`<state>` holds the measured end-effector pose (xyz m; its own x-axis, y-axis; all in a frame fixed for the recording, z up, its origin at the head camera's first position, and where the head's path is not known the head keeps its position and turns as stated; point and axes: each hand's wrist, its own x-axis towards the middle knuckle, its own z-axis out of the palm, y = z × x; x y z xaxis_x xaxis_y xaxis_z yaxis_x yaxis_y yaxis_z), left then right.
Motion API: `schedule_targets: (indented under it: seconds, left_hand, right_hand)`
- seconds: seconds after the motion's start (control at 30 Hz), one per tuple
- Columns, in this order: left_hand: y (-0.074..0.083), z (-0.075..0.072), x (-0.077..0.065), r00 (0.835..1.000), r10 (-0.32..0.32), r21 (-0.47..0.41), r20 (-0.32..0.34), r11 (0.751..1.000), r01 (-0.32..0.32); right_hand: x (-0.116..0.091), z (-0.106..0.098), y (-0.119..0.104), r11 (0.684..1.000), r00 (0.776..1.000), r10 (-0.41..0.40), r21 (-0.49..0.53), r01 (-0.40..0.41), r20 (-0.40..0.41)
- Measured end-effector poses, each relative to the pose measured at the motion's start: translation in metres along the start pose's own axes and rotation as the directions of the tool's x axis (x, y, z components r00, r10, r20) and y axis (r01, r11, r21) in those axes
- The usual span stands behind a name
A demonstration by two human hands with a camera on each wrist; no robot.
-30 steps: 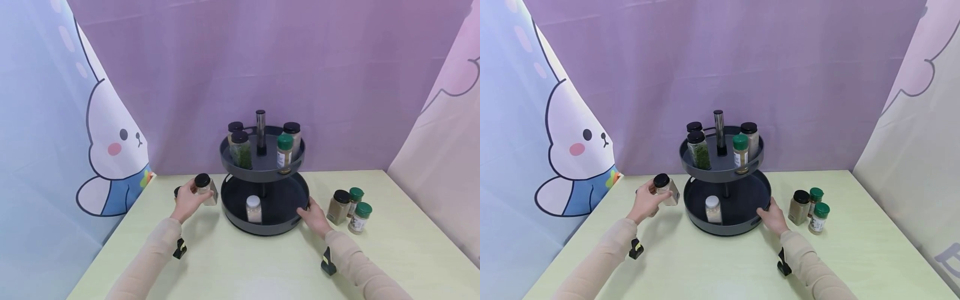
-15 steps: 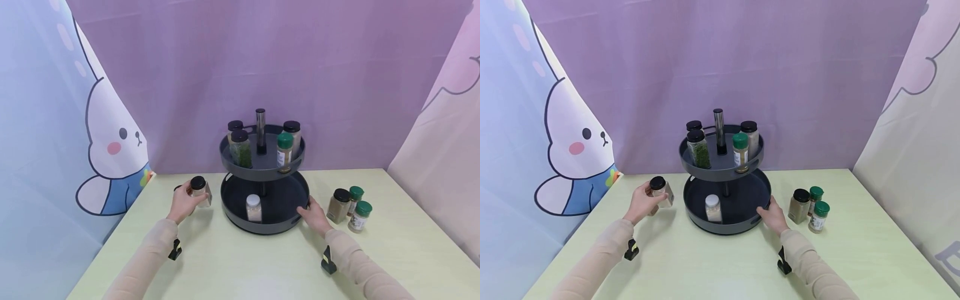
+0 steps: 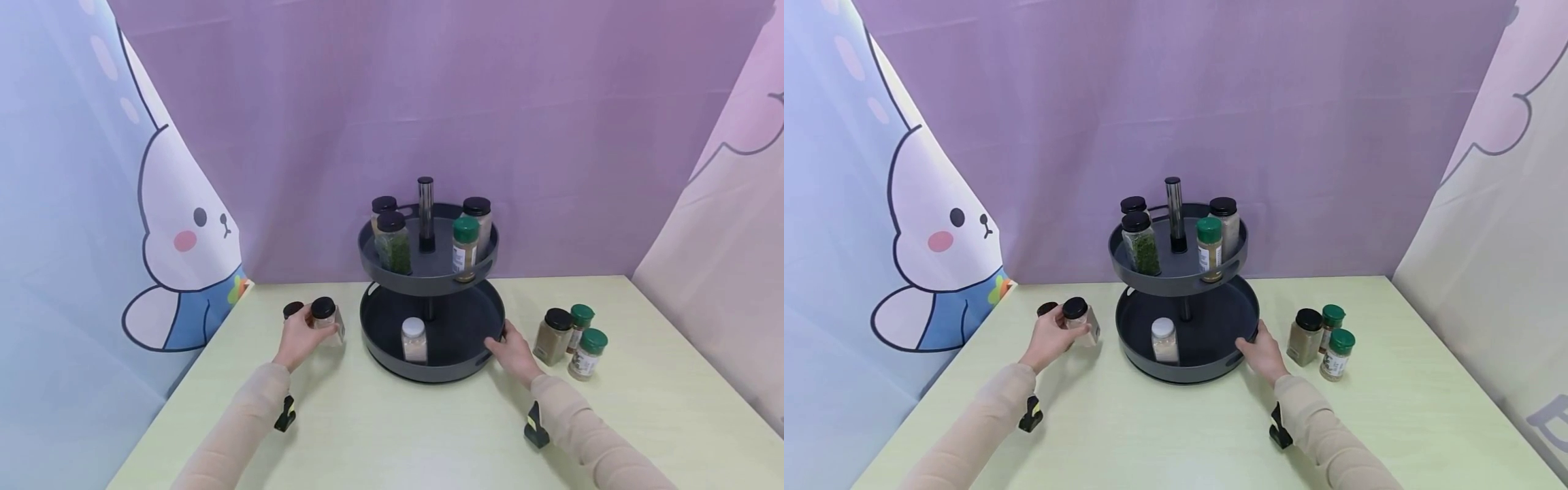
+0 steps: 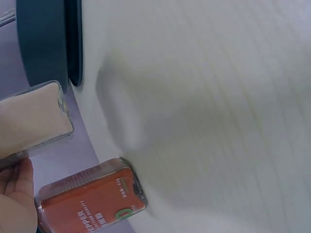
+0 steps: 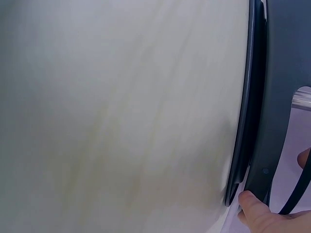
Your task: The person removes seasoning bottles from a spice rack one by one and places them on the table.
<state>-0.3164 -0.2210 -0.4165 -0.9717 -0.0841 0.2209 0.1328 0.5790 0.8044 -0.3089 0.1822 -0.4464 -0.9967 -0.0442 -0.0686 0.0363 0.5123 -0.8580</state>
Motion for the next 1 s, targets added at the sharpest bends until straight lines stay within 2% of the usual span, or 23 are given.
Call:
schedule_targets:
  seconds: [0.47,1.0]
  left_hand:
    - [-0.011,0.008,-0.001,1.000,0.007,0.063,0.002,0.998,-0.007]
    - [-0.019,0.010,-0.004,1.000,0.003,0.016,0.007,1.000,-0.003]
  right_hand:
    - [0.001,0.000,0.001,1.000,1.000,-0.004,-0.012,0.004,-0.009]
    - [0.002,0.000,0.002,1.000,1.000,-0.019,-0.020,0.019,-0.023]
